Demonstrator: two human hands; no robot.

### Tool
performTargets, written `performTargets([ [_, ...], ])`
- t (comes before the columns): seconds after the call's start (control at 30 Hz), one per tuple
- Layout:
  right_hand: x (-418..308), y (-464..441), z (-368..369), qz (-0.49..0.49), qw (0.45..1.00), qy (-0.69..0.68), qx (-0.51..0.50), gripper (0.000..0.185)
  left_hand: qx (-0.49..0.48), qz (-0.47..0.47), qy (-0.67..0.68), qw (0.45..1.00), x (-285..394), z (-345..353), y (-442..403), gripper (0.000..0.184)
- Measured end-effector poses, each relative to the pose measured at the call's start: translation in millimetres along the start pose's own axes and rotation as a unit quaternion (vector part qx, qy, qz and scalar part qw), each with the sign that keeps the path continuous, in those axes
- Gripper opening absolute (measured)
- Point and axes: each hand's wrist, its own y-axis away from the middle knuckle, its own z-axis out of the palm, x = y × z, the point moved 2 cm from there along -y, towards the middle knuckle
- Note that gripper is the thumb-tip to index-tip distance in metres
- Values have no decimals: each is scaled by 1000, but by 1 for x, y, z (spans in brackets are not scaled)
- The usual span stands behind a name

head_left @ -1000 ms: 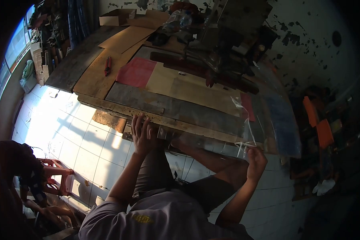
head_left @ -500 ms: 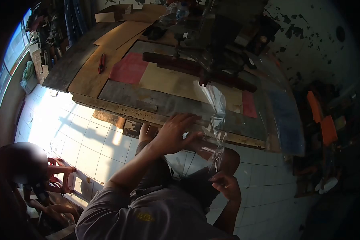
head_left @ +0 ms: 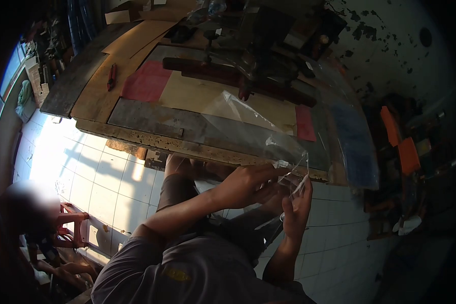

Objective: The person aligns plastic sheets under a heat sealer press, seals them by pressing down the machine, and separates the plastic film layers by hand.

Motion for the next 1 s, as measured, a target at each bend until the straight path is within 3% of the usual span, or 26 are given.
performTargets([
  [0.1, 14, -2, -1, 28, 999, 4, 26, 76, 3, -2, -1, 1000, -2, 2, 5, 50],
  [0.17, 16, 0, -1, 21, 999, 3, 37, 74, -21, -26, -5, 999, -5, 2, 9, 52],
  [0.3, 13, 2, -3, 37, 999, -16, 11, 70, -36, 48, -55, 997, -5, 1, 7, 56],
  [0.37, 16, 6, -7, -14, 999, 31, 21, 66, -71, 60, -47, 995, -4, 0, 6, 50],
  [0.5, 24, 15, -24, -58, 978, 199, 9, 57, -68, 106, -110, 986, -8, 1, 5, 57],
  [0.6, 22, 20, -23, -26, 982, 186, 8, 47, -70, 144, -151, 975, -9, 1, 4, 61],
  [0.8, 3, 15, -15, -139, 945, 294, -31, 43, -77, 190, -219, 954, -19, 11, 8, 66],
  [1.0, 5, 13, -13, -154, 927, 339, -40, 41, -50, 203, -253, 945, -23, 12, 10, 68],
])
